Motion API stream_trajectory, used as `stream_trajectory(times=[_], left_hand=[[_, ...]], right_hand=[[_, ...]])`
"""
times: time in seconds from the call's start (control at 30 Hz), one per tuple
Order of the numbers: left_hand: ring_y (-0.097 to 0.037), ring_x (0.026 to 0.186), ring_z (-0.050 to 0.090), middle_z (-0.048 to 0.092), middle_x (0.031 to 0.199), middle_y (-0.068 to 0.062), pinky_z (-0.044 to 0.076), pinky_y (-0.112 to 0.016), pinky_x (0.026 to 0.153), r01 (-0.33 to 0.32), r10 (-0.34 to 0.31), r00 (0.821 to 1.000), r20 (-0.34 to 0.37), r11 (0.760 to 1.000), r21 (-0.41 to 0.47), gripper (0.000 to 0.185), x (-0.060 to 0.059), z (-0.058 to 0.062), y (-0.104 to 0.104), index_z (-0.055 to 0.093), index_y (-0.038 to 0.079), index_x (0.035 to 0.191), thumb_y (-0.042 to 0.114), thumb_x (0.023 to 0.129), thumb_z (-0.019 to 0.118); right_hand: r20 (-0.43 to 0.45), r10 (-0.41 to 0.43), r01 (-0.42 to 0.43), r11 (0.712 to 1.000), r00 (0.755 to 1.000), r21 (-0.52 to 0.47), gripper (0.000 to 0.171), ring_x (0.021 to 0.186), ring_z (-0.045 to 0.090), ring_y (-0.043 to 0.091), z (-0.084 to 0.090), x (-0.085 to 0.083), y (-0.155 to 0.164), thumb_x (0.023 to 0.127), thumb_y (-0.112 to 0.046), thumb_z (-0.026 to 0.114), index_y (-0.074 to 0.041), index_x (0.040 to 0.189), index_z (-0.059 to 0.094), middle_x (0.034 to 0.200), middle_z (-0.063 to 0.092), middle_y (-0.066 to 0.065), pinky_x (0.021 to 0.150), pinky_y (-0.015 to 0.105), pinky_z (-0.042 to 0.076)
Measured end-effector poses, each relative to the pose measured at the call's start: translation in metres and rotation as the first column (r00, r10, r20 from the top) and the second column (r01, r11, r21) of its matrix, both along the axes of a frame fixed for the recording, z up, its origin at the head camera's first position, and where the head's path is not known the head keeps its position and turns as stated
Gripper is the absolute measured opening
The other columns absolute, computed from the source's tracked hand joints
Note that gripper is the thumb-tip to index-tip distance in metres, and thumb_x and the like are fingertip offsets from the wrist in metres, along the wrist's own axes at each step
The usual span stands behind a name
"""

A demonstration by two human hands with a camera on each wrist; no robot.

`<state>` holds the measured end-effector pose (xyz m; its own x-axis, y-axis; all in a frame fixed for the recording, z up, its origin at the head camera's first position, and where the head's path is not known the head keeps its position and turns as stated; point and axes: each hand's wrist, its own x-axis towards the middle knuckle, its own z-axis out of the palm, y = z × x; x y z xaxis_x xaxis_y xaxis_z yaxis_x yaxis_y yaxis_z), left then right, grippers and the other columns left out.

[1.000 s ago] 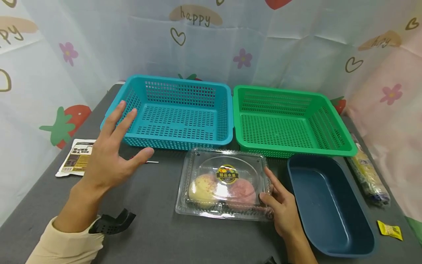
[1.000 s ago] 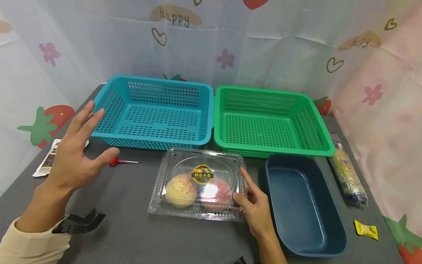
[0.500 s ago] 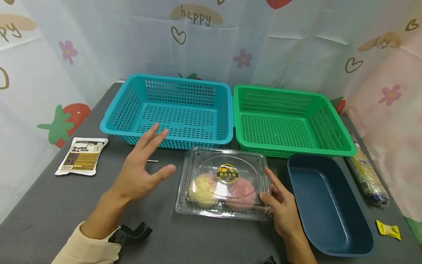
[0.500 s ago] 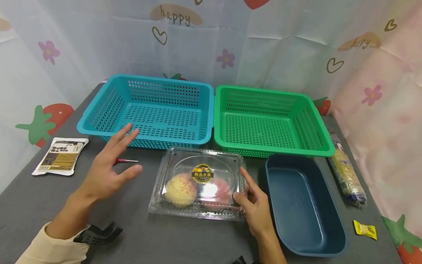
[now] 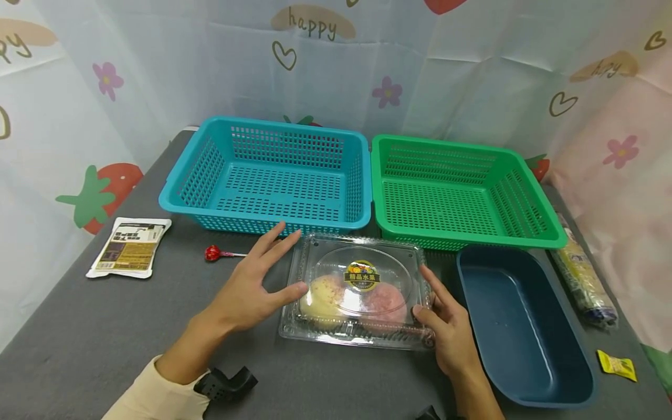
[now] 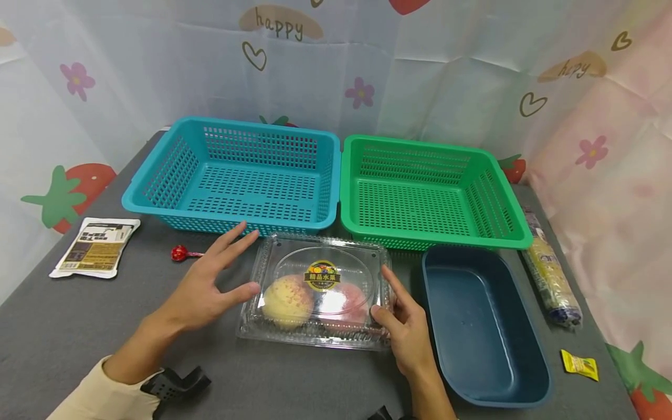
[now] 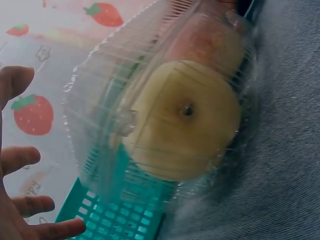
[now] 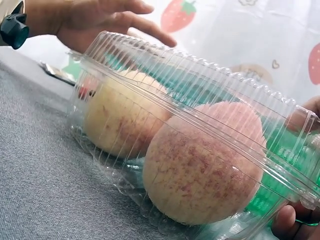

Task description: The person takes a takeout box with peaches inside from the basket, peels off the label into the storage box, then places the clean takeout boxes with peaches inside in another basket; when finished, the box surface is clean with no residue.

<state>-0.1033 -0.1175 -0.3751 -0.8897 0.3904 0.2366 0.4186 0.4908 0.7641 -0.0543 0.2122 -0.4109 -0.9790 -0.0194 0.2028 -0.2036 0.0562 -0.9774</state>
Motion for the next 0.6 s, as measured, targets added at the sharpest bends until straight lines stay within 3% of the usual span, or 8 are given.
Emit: stream_trajectory(times=[0.6], left_hand=[[-0.042, 0.14, 0.015, 0.009, 0.16, -0.008, 0.026, -0.074, 0.094, 0.029, -0.023, 0.995, 0.102, 0.998, -0.056, 0.08, -0.003, -0.014, 0.011, 0.033, 0.027, 0.152, 0.047, 0.084, 0.069]], right_hand=[[0.02, -0.005, 0.005, 1.0, 1.0, 0.027, 0.065, 0.073, 0.044, 0.017, 0.002, 0.001, -0.001, 0.087, 0.013, 0.053, -0.004, 0.148, 0.037, 0.08, 0.041, 0.014, 0.063, 0.027, 0.042]])
